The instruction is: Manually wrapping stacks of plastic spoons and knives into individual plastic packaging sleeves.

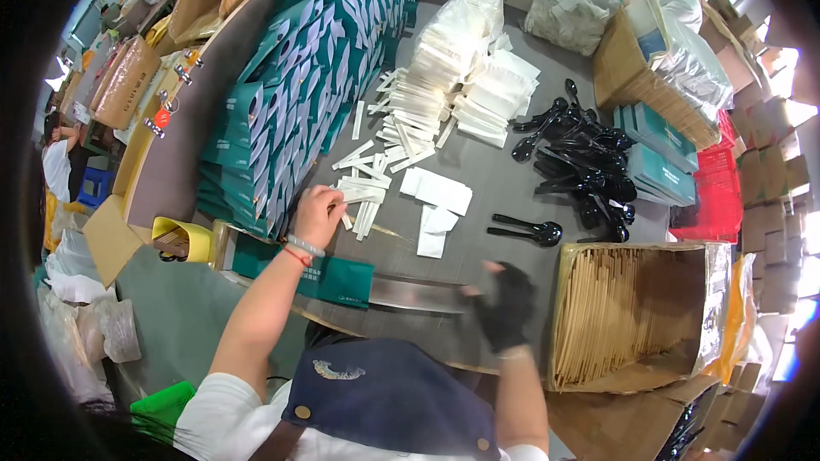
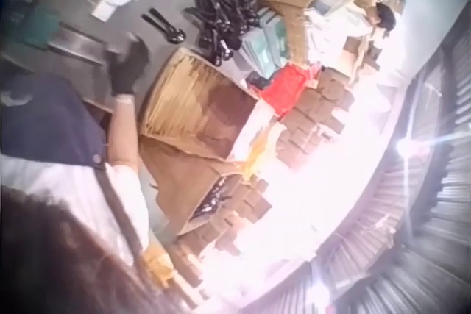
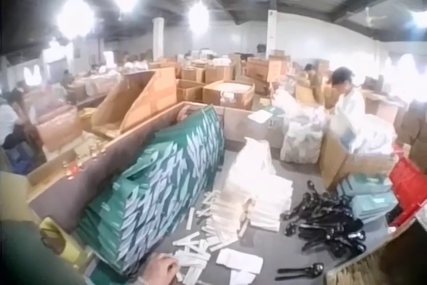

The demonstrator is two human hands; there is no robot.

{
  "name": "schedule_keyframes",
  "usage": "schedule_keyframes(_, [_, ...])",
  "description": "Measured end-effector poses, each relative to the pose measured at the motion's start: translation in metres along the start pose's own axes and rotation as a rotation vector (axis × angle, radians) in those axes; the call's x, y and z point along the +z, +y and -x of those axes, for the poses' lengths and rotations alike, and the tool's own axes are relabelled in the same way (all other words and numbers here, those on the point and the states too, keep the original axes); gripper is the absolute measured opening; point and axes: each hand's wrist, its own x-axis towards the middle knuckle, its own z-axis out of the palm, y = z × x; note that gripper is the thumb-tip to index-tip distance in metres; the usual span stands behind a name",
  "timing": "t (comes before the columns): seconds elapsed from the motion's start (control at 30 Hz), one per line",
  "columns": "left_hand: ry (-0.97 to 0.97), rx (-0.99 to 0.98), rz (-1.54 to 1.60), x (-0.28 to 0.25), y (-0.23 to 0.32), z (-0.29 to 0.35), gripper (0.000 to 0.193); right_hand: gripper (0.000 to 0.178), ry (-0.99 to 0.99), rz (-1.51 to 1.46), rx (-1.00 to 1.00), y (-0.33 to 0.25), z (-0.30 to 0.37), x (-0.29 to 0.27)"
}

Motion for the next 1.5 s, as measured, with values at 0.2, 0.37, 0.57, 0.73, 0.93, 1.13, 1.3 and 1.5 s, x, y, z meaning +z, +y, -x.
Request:
schedule_keyframes(0.2, [-0.101, 0.091, -0.035, -0.003, 0.015, -0.023, 0.007, 0.029, 0.441, 0.249, 0.629, 0.184, 0.104, -0.072])
schedule_keyframes(0.37, [-0.103, 0.172, 0.180, 0.037, 0.082, -0.015, 0.004, 0.020, 0.220, 0.213, 0.714, 0.207, 0.126, -0.086])
schedule_keyframes(0.57, [-0.315, 0.512, 0.025, 0.081, 0.113, 0.002, 0.008, 0.020, 0.153, 0.321, 0.771, 0.190, 0.105, -0.077])
schedule_keyframes(0.73, [-0.267, 0.519, 0.272, 0.048, 0.107, -0.003, 0.008, 0.022, 0.034, 0.385, 0.862, 0.189, 0.102, -0.087])
schedule_keyframes(0.93, [-0.279, 0.012, 0.097, 0.064, 0.126, 0.021, 0.017, 0.020, 0.663, -0.232, 0.825, 0.145, 0.077, -0.111])
schedule_keyframes(1.13, [-0.445, -0.066, -0.025, 0.065, 0.134, 0.006, 0.018, 0.020, 0.685, -0.311, 0.360, 0.056, 0.038, 0.028])
schedule_keyframes(1.3, [-0.452, 0.090, 0.001, 0.064, 0.134, 0.014, 0.014, 0.019, 0.256, -0.205, 0.206, 0.078, -0.007, 0.031])
schedule_keyframes(1.5, [-0.780, 0.125, 0.312, 0.013, 0.131, -0.012, 0.009, 0.022, 0.021, 0.112, 0.254, 0.098, -0.057, 0.025])
